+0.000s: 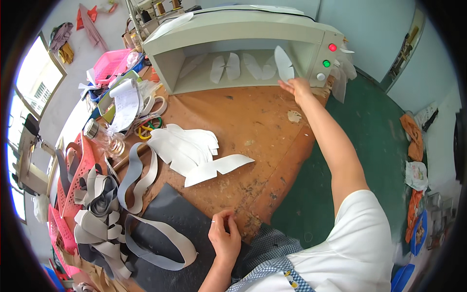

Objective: Manually aligning, gluing, and pressing shoe upper components and linings.

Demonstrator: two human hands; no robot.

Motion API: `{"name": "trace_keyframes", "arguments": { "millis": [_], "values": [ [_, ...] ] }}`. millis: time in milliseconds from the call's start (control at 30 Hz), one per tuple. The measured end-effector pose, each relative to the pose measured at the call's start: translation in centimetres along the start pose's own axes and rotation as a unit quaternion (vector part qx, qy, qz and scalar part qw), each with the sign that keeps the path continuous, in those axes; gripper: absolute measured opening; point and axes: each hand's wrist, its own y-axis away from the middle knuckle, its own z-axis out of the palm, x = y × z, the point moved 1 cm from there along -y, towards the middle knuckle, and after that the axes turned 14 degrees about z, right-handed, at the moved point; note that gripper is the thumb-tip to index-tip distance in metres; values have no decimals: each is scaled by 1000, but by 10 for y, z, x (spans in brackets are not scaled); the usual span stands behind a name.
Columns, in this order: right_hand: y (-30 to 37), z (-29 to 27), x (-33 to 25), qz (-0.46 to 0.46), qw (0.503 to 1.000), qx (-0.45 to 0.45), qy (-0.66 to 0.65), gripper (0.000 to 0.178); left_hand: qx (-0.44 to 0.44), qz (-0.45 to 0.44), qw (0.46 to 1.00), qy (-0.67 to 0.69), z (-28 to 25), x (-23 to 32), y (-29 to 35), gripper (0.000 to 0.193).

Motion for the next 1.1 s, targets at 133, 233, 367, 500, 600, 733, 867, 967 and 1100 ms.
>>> {"name": "trace_keyframes", "arguments": {
  "millis": [133, 233, 367, 500, 600, 733, 867, 967, 1100],
  "values": [
    [-70, -5, -17, 17, 986, 154, -65, 31, -12, 0, 1000, 0, 1, 2, 0, 8],
    [-84, -15, -20, 54, 981, 177, -51, 34, -21, -14, 1000, 13, 2, 2, 0, 9],
    [-71, -4, -23, 111, 912, 251, 304, 42, -29, -32, 999, 4, -2, 2, -2, 9],
    [-63, -23, -9, -181, 641, 437, 605, 44, -30, -1, 999, 12, 3, 2, -6, 10],
    [-45, 32, 1, -205, 595, 286, 723, 29, -31, -6, 999, -10, -2, -2, -4, 10],
    [-65, 26, 8, -399, 530, 166, 730, 18, -35, -3, 999, 6, 1, -1, -1, 13],
    [-79, 27, 14, -322, 575, 82, 748, 13, -36, -9, 999, 5, 0, 4, -4, 9],
    [-85, 33, 14, -323, 537, 61, 777, 13, -34, -16, 999, 5, -1, 2, -3, 9],
    [-92, 31, 14, -338, 490, 70, 801, 12, -36, -17, 999, 4, -1, 3, -5, 9]
  ]
}}
